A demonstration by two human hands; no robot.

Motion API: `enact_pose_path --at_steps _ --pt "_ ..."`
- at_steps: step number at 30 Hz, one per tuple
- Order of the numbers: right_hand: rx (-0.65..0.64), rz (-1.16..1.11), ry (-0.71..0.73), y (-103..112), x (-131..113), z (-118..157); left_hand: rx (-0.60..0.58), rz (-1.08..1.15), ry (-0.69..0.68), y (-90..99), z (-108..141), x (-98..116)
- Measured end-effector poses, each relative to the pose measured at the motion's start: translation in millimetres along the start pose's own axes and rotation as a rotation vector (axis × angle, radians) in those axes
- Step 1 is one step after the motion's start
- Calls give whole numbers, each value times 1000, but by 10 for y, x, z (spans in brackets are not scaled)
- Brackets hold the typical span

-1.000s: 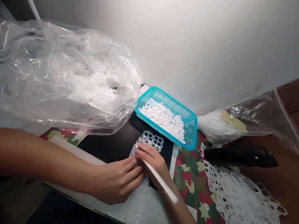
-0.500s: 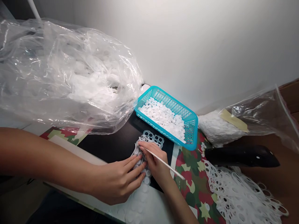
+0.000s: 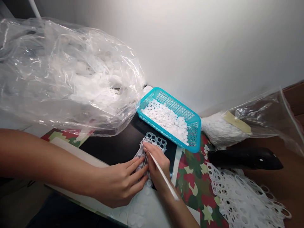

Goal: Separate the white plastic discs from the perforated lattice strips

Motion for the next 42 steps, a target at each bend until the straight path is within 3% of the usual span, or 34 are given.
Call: enact_pose_path --at_steps 9,15,20,26,32,39,42 --pt "79 33 27 48 -18 34 14 6 -19 -7 8 -7" --pt "-101 -23 125 3 -90 -42 -3 57 26 78 -10 -60" --pt "-170 45 209 -16 -64 13 -124 -54 106 210 -4 -79" --pt "-185 140 273 -71 -28 126 -269 -136 207 86 84 -23" --pt "-123 78 211 -33 -115 41 -283 -175 277 63 120 -53" --pt "-163 -50 17 -9 -17 -15 -246 -153 261 99 91 -103" --pt "-160 -41 52 -10 -29 -6 -226 -159 245 109 73 -99"
Point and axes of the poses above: each hand's wrist, its own z-axis away from the middle knuckle, its own y-axis out of the back of the hand, x = y × z, the point moved 7 cm from there along -z, towards the middle knuckle, and after that the axes turned 13 degrees about -y, right-handed, at the moved point
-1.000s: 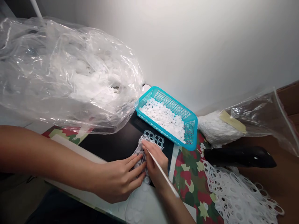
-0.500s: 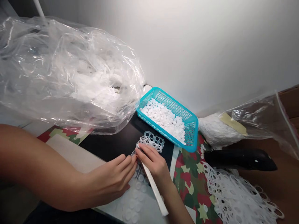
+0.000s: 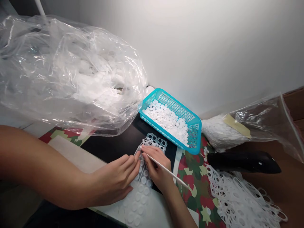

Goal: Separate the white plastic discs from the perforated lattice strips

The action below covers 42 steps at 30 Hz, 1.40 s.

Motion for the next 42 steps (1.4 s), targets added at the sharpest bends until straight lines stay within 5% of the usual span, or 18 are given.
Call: enact_pose_path --at_steps 8,24,33,42 --pt "-10 276 258 -85 -164 80 18 1 -64 9 -37 25" --pt "151 131 19 -18 -28 41 14 81 -87 19 -63 3" --pt "-19 -11 -4 -6 4 12 -16 32 -50 43 -13 -26" --pt "-3 6 -15 -6 15 19 -30 10 -25 -5 8 24"
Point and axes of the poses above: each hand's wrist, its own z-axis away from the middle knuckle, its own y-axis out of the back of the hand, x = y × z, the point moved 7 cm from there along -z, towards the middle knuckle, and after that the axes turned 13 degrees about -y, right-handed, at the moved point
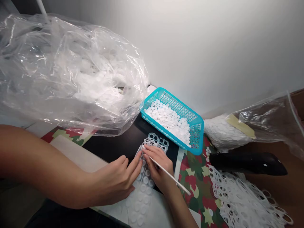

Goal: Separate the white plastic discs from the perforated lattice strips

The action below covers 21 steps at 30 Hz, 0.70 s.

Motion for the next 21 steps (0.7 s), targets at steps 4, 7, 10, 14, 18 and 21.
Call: enact_pose_path --at_steps 4,7,10,14,18,21 --pt "7 15 0 -4 -20 -12 -25 -1 -29 -2 -23 -7" --pt "8 68 36 -15 -42 -5 -45 5 -60 5 -35 -8" --pt "2 130 91 -38 -32 31 -52 10 -82 14 -37 -14" --pt "-54 213 138 -108 9 90 -56 27 -118 6 -35 -4" --pt "-5 214 92 -85 52 91 -10 48 -92 1 -22 -2" --pt "62 213 41 -35 86 75 19 47 -90 -2 -11 18"
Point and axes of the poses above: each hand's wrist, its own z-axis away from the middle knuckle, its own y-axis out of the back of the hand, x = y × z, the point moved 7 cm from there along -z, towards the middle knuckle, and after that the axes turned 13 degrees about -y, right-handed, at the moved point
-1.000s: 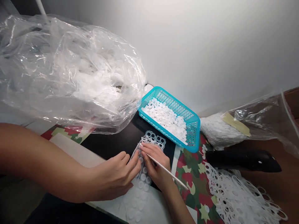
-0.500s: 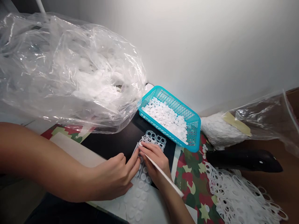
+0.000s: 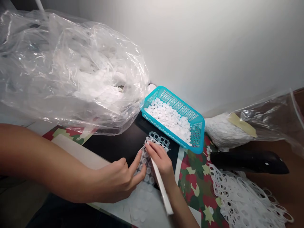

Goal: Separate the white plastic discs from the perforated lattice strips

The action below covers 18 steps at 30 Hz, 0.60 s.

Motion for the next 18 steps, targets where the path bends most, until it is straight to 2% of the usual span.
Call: enact_pose_path --at_steps 5,8,11,14,18 --pt "160 7 -29 196 -50 -35 4 -20 -1 4 -7 5" --pt "365 39 -31 460 -61 -33 -1 -20 7 -2 -16 2" --pt "545 160 -32 703 36 -9 -3 -33 -22 -22 -12 36" --pt "573 276 -59 799 220 -19 -42 -63 -29 -44 14 52" --pt "519 248 -138 792 420 -55 -87 -104 -12 32 42 33"
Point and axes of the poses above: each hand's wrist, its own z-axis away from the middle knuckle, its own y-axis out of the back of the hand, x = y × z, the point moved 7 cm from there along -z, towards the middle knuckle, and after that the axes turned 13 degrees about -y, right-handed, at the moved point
